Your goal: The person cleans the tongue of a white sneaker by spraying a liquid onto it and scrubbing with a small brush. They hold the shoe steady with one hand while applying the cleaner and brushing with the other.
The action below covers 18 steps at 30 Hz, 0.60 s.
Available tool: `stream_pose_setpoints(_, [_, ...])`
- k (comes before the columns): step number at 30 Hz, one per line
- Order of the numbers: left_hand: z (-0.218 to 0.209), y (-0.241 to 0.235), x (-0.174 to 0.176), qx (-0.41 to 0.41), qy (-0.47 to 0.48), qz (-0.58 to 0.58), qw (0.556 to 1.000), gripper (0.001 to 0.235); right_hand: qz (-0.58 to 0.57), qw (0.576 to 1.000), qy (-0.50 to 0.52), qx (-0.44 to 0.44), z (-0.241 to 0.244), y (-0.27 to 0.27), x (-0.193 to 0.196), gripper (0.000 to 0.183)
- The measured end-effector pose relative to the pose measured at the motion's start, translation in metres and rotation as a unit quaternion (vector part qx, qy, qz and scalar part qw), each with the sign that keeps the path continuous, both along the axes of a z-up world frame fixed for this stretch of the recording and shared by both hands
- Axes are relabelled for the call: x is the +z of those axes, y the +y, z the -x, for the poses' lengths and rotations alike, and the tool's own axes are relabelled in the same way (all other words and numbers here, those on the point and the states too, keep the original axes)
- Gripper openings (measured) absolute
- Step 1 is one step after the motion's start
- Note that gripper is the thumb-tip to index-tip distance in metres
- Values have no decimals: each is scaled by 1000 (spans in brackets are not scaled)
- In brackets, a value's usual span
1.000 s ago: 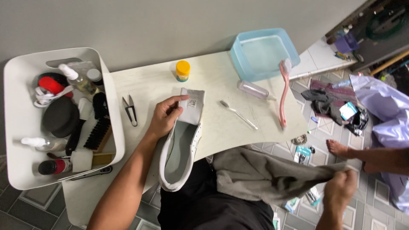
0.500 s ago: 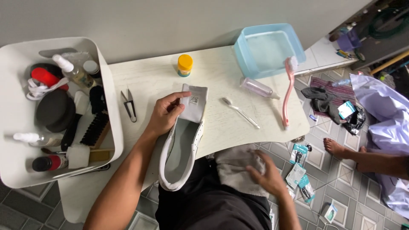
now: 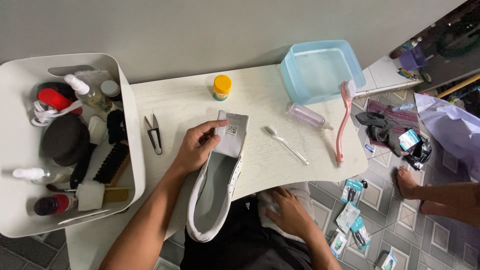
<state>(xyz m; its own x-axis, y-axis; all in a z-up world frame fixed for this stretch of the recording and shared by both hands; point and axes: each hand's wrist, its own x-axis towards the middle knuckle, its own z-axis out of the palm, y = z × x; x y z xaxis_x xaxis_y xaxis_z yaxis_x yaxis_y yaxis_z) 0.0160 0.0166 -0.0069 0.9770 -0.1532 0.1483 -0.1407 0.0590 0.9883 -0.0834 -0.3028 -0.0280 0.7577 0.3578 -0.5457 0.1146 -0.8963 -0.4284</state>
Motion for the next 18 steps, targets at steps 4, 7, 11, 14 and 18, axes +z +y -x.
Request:
stream_pose_setpoints(4, [-1, -1, 1, -3, 8, 3, 1000, 36, -39, 994, 97, -16, -33, 1, 89, 56])
stream_pose_setpoints(7, [-4, -1, -7, -9, 0, 0, 1000, 37, -107, 991, -67, -32, -66, -18, 99, 35])
stream_pose_setpoints(11, [-8, 1, -14, -4, -15, 35, 999, 37, -9, 947, -281, -154, -118, -25, 95, 52])
stream_pose_setpoints(14, [-5, 5, -9, -7, -20, 30, 999, 40, 48, 941, -294, -158, -141, -32, 68, 71])
stream_pose_setpoints(18, [-3, 9, -15, -7, -16, 6, 1000, 45, 57, 944, -293, -139, -146, -25, 51, 79])
